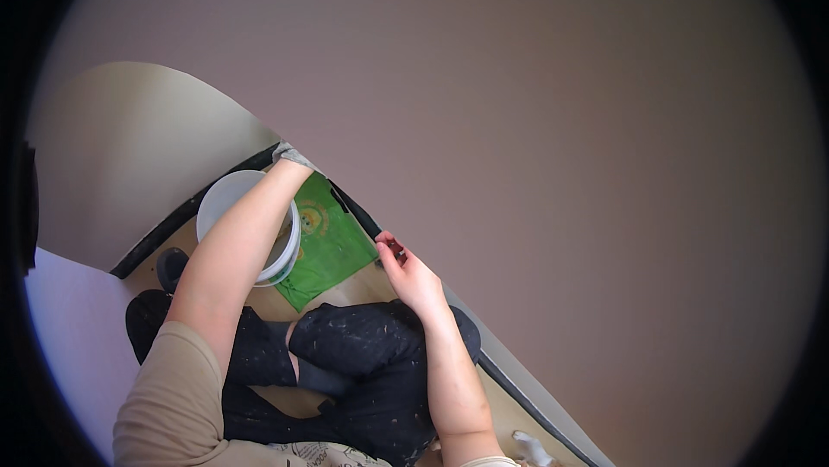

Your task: The person, while sitting on the floor, works by hand to position and tighten a small hardware component onto a wooden wall plate, using a cloth to wipe the plate and surrounding wall surface.

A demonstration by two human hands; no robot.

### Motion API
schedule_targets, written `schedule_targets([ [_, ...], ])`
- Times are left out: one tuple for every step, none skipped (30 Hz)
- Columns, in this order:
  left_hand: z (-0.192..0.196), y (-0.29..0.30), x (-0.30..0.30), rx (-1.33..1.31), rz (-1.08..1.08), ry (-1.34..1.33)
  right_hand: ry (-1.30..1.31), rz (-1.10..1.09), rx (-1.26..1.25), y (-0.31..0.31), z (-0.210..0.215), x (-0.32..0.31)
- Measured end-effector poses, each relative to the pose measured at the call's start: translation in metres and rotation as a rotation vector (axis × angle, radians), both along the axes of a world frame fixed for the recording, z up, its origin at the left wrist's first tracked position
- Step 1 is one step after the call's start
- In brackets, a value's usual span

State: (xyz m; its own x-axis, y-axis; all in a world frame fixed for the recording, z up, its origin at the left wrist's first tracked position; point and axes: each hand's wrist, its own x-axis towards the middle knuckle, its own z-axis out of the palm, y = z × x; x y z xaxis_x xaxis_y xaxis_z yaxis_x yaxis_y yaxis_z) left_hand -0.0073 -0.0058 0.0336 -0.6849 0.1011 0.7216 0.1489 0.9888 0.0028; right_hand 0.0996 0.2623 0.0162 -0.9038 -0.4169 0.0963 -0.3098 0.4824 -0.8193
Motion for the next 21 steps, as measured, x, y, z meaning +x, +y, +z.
schedule_targets([
  [0.014, 0.006, 0.009, -0.056, 0.023, 0.016, -0.012, 0.004, 0.001, 0.001, 0.001, -0.001],
  [0.014, 0.004, 0.010, -0.062, 0.042, -0.020, -0.020, 0.013, -0.005, -0.001, 0.002, -0.001],
  [0.014, 0.003, 0.009, -0.065, 0.060, -0.056, -0.027, 0.019, -0.009, -0.002, 0.003, -0.002],
  [0.012, 0.003, 0.008, -0.068, 0.075, -0.091, -0.025, 0.025, 0.002, -0.002, 0.006, -0.004],
  [0.008, 0.002, 0.006, -0.067, 0.089, -0.129, -0.026, 0.031, 0.015, -0.003, 0.008, -0.004],
  [0.003, 0.001, 0.003, -0.066, 0.101, -0.167, -0.026, 0.034, 0.029, -0.004, 0.011, -0.003],
  [-0.008, -0.001, -0.002, -0.007, 0.076, -0.207, -0.036, 0.034, 0.029, -0.006, 0.013, -0.004],
  [-0.020, -0.006, -0.006, 0.055, 0.059, -0.250, -0.053, 0.039, 0.030, -0.009, 0.014, -0.003],
  [-0.046, -0.030, -0.010, 0.170, 0.024, -0.302, -0.077, 0.060, 0.023, -0.017, 0.014, -0.002],
  [-0.060, -0.041, -0.014, 0.285, -0.024, -0.340, -0.072, 0.072, 0.028, -0.019, 0.014, -0.002],
  [-0.044, -0.032, -0.013, 0.307, -0.044, -0.224, -0.065, 0.072, 0.037, -0.016, 0.012, -0.003],
  [-0.011, -0.016, -0.008, 0.331, -0.069, -0.106, -0.056, 0.066, 0.048, -0.012, 0.012, -0.005],
  [0.002, -0.011, -0.006, 0.336, -0.081, -0.066, -0.056, 0.055, 0.061, -0.009, 0.012, -0.005],
  [0.016, -0.009, -0.001, 0.336, -0.083, -0.026, -0.058, 0.052, 0.070, -0.009, 0.014, -0.006],
  [0.019, -0.010, 0.001, 0.320, -0.076, -0.068, -0.061, 0.050, 0.078, -0.010, 0.015, -0.007],
  [0.021, -0.012, 0.004, 0.305, -0.068, -0.110, -0.064, 0.053, 0.074, -0.009, 0.015, -0.006],
  [0.027, -0.013, 0.008, 0.288, -0.061, -0.148, -0.063, 0.055, 0.068, -0.009, 0.015, -0.006],
  [0.031, -0.012, 0.014, 0.195, -0.042, -0.153, -0.061, 0.056, 0.063, -0.008, 0.015, -0.006],
  [0.036, -0.012, 0.018, 0.099, -0.024, -0.149, -0.053, 0.056, 0.076, -0.008, 0.017, -0.007],
  [0.044, -0.011, 0.035, -0.077, 0.015, -0.119, -0.053, 0.062, 0.085, -0.010, 0.016, -0.007],
  [0.045, -0.010, 0.039, -0.085, 0.022, -0.078, -0.054, 0.069, 0.097, -0.012, 0.017, -0.007],
])
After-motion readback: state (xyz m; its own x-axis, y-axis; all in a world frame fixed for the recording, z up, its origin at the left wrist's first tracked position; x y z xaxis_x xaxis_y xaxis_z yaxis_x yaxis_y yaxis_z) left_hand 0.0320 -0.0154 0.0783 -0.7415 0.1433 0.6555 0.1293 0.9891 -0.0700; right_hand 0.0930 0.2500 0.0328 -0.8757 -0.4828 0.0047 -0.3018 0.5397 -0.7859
